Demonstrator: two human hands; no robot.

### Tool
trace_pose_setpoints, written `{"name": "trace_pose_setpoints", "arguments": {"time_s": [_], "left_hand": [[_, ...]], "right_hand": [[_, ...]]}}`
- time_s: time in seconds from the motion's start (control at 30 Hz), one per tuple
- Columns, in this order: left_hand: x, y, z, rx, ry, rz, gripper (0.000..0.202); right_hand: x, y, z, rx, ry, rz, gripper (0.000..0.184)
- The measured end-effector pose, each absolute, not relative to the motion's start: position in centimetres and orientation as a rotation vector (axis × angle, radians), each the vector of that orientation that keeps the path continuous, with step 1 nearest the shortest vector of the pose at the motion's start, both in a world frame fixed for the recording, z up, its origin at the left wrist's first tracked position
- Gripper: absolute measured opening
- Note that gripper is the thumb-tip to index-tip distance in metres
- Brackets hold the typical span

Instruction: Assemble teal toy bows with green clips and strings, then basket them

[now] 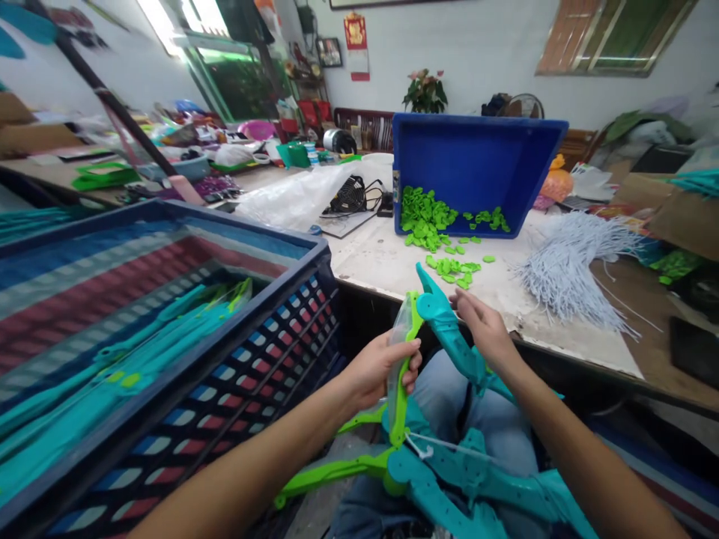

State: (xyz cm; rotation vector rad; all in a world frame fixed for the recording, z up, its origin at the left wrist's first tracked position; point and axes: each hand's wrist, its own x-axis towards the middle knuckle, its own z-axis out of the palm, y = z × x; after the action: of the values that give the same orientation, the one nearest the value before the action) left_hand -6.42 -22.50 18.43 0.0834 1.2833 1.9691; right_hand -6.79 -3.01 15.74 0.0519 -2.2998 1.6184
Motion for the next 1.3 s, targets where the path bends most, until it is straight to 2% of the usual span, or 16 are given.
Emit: {"name": "trace_pose_setpoints", "arguments": {"time_s": [0.1, 0.23, 0.37, 0.47, 0.6, 0.87, 1.0, 1.13, 1.3], "left_hand": [[-6.7, -23.1, 20.1, 0.212, 1.385, 1.882, 0.032], [-7.6, -24.4, 22.2, 0.31, 1.476, 1.737, 0.032], [-8.4, -25.1, 23.6, 0.372, 1.548, 1.584, 0.035], [-9.0, -25.3, 24.3, 0.415, 1.566, 1.49, 0.033], [-9.6, -25.6, 25.1, 0.489, 1.567, 1.292, 0.032], [-9.5, -24.5, 25.8, 0.504, 1.522, 0.75, 0.03], [-9.2, -23.7, 26.1, 0.558, 1.62, 0.635, 0.032], [-9.6, -23.7, 26.5, 0.585, 1.617, 0.855, 0.032], [-10.5, -24.5, 26.1, 0.664, 1.542, 1.022, 0.039]], "right_hand": [[-9.1, -4.7, 19.0, -0.084, -2.073, 2.091, 0.051], [-9.9, -6.1, 21.2, -0.063, -1.912, 2.321, 0.049], [-9.5, -6.1, 21.3, -0.021, -1.99, 2.126, 0.052], [-8.9, -5.6, 21.2, 0.065, -2.109, 1.771, 0.054], [-7.0, -4.5, 21.0, 0.282, -2.209, 1.321, 0.046], [-1.2, -4.0, 18.0, 0.62, -2.355, 0.956, 0.043], [-0.8, -3.8, 17.1, 0.651, -2.319, 0.958, 0.045], [-1.8, -2.4, 17.6, 0.518, -2.33, 1.173, 0.046], [-0.5, -0.2, 18.8, 0.435, -2.561, 1.419, 0.062]]}}
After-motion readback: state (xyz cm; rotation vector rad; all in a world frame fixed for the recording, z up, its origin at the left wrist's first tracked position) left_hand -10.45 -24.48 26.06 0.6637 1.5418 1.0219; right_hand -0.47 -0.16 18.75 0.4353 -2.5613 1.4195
